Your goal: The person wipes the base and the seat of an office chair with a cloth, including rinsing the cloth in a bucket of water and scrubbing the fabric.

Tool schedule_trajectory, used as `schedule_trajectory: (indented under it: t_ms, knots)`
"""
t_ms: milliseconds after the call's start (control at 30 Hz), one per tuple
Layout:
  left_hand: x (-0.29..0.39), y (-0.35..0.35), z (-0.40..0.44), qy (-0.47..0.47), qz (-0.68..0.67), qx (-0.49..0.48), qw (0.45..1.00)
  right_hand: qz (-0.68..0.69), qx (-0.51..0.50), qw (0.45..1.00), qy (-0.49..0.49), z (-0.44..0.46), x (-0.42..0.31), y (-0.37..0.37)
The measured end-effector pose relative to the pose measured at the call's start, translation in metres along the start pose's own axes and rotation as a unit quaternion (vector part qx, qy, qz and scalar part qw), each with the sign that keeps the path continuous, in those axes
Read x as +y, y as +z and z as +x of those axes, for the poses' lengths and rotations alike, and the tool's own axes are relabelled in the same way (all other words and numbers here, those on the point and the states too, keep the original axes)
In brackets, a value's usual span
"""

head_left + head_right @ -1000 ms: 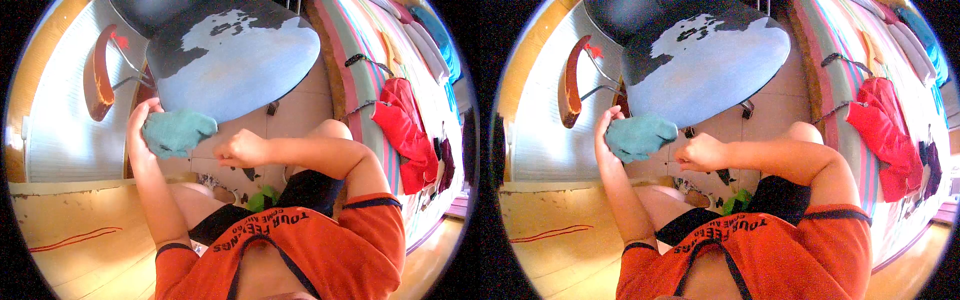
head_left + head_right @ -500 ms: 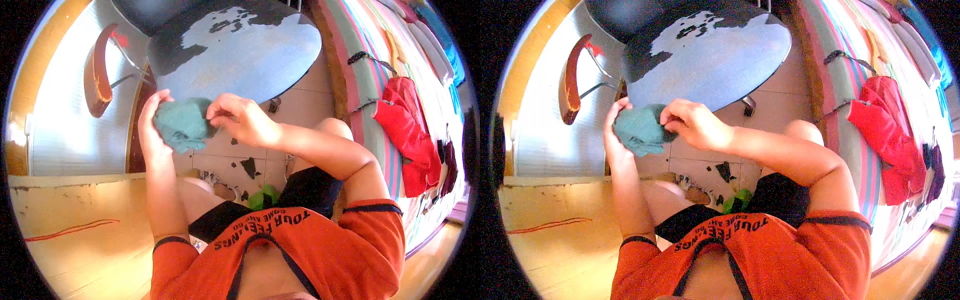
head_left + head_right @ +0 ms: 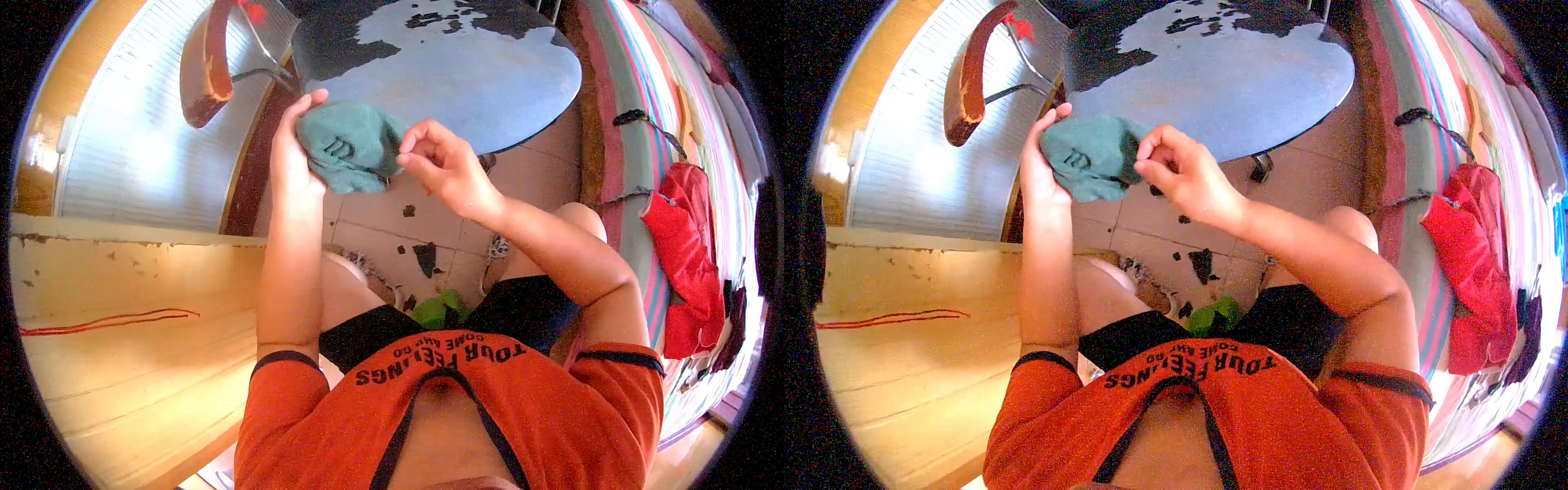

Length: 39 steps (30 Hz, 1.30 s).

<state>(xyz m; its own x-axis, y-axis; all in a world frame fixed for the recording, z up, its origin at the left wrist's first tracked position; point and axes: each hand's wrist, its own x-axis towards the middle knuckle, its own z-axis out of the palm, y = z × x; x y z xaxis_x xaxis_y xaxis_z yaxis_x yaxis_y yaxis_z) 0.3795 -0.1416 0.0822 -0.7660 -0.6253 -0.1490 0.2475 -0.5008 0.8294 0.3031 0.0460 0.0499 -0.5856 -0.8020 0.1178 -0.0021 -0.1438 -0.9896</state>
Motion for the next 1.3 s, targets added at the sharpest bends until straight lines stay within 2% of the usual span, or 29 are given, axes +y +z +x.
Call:
schedule_trajectory:
  t_ms: [200, 267, 333, 367, 400, 500, 533, 667, 733, 800, 867, 933, 1000, 1033, 1100, 1267, 1300]
  knots:
    - [-0.003, 0.004, -0.002, -0.013, 0.014, 0.000, 1.000, -0.016, -0.035, 0.999, 0.002, 0.004, 0.002, -0.007]
    - [-0.001, 0.008, -0.006, -0.016, 0.033, -0.001, 0.999, 0.168, -0.036, 0.985, -0.032, 0.010, 0.001, -0.007]
    - [0.008, 0.005, -0.010, 0.037, 0.246, -0.139, 0.958, 0.220, -0.057, 0.974, 0.004, 0.011, -0.003, -0.014]
    - [0.014, 0.011, -0.019, 0.033, 0.324, -0.166, 0.931, 0.276, -0.034, 0.960, 0.030, 0.012, -0.004, -0.016]
    - [0.012, 0.012, -0.024, 0.033, 0.328, -0.160, 0.930, 0.329, -0.010, 0.943, 0.054, 0.013, -0.004, -0.017]
    - [0.002, 0.021, -0.034, 0.071, 0.477, -0.202, 0.852, 0.346, -0.016, 0.937, 0.051, 0.013, -0.004, -0.021]
    - [-0.005, 0.020, -0.035, 0.095, 0.468, -0.208, 0.854, 0.353, -0.015, 0.934, 0.057, 0.013, -0.005, -0.020]
    - [-0.012, 0.020, -0.030, 0.074, 0.494, -0.211, 0.840, 0.319, -0.007, 0.947, 0.035, 0.013, 0.000, -0.015]
    - [-0.017, 0.020, -0.028, 0.062, 0.494, -0.202, 0.843, 0.148, 0.010, 0.989, -0.019, 0.011, -0.002, -0.009]
    - [-0.024, 0.018, -0.026, 0.164, 0.523, -0.169, 0.819, 0.131, 0.020, 0.990, -0.036, 0.009, 0.001, -0.004]
    - [-0.027, 0.018, -0.026, 0.167, 0.523, -0.158, 0.821, 0.095, 0.012, 0.994, -0.052, 0.008, 0.002, -0.002]
    - [-0.029, 0.016, -0.026, 0.168, 0.525, -0.147, 0.821, 0.104, 0.006, 0.993, -0.055, 0.008, 0.004, -0.001]
    - [-0.031, 0.014, -0.024, 0.359, 0.582, -0.158, 0.712, 0.082, 0.026, 0.994, -0.068, 0.006, 0.003, -0.001]
    - [-0.029, 0.017, -0.027, 0.359, 0.581, -0.163, 0.712, 0.081, 0.031, 0.994, -0.069, 0.007, 0.004, -0.003]
    - [-0.025, 0.026, -0.042, 0.344, 0.662, -0.133, 0.653, 0.167, 0.020, 0.986, -0.004, 0.010, 0.008, -0.007]
    - [-0.023, 0.029, -0.049, 0.332, 0.676, -0.153, 0.640, 0.209, 0.002, 0.977, 0.037, 0.009, 0.006, -0.013]
    - [-0.020, 0.028, -0.048, 0.346, 0.628, -0.150, 0.681, 0.182, 0.020, 0.982, 0.042, 0.009, 0.005, -0.015]
